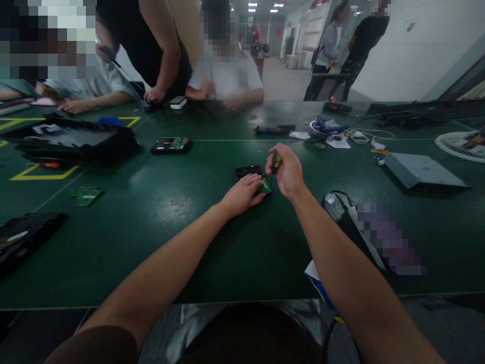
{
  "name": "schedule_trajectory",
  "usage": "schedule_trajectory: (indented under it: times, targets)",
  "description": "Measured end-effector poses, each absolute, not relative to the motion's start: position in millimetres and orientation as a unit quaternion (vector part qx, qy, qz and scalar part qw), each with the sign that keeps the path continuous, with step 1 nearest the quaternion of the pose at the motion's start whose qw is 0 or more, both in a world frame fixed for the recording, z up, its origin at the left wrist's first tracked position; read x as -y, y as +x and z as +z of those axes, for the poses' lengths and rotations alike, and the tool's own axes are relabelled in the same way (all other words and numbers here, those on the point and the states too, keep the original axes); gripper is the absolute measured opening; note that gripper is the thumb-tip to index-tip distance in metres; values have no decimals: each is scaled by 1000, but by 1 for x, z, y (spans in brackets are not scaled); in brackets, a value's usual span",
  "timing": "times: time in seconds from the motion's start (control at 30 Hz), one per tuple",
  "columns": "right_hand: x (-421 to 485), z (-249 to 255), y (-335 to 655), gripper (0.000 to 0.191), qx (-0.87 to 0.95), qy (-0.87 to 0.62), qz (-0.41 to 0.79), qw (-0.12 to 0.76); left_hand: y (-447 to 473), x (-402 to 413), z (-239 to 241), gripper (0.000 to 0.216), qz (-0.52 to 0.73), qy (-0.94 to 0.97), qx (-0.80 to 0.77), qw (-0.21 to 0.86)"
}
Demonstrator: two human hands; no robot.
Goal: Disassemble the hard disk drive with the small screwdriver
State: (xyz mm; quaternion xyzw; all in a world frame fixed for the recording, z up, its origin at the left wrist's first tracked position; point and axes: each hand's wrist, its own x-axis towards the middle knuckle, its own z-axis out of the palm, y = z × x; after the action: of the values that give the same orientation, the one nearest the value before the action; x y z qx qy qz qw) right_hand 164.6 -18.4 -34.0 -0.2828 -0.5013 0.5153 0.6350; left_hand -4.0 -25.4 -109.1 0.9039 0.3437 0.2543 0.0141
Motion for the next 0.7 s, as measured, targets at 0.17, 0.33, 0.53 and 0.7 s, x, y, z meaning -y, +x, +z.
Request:
schedule_trajectory:
  times: [0.17,0.33,0.53,0.7]
  targets:
    - [15,-36,167,53,500,-281,516,637,-4,25,-110,37,247,905,-346,12]
    - [17,-36,165,43,505,-293,500,640,-4,24,-111,39,253,904,-344,10]
    - [18,-34,164,45,502,-289,514,633,-4,25,-109,38,251,906,-340,13]
    - [17,-34,165,52,495,-309,510,632,-4,25,-109,36,253,903,-347,14]
